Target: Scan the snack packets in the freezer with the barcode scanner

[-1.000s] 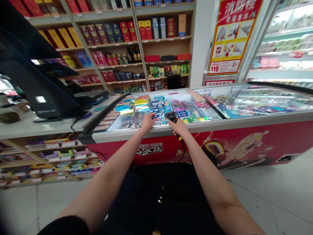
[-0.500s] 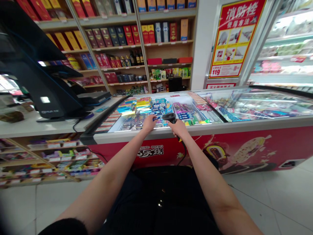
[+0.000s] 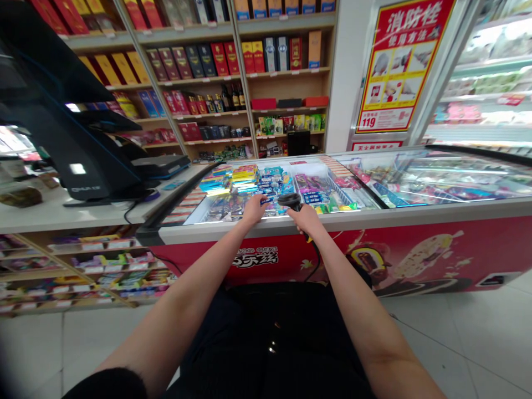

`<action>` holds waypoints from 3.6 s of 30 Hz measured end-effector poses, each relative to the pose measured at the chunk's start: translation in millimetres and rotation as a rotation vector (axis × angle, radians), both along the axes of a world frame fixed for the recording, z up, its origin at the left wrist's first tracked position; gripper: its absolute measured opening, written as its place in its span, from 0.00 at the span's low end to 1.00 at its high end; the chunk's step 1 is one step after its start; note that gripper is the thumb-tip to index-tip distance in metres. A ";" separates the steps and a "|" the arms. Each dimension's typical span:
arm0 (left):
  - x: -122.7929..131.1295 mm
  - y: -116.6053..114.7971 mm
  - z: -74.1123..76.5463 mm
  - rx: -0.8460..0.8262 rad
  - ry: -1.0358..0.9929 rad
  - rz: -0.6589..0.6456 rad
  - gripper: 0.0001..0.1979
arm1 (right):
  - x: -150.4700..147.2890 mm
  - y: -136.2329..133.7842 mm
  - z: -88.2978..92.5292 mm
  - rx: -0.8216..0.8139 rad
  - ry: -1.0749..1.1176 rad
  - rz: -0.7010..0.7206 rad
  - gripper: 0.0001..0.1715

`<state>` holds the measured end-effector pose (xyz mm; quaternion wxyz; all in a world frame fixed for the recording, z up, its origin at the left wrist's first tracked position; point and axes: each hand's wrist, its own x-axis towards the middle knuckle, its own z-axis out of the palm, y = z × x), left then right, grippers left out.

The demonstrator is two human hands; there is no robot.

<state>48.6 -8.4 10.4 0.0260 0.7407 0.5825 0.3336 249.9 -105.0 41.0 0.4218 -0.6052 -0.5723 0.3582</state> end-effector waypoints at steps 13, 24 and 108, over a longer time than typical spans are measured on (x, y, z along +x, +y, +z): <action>81.5 -3.6 -2.3 0.010 0.043 -0.244 0.09 | 70.9 5.5 -3.7 0.046 0.203 -0.182 0.13; 160.3 -16.2 7.8 0.092 0.190 -0.341 0.10 | 121.7 2.6 -8.0 0.061 0.327 -0.309 0.13; -18.2 15.9 -1.9 -0.055 -0.274 0.076 0.09 | -19.4 28.5 3.2 0.017 -0.031 0.000 0.14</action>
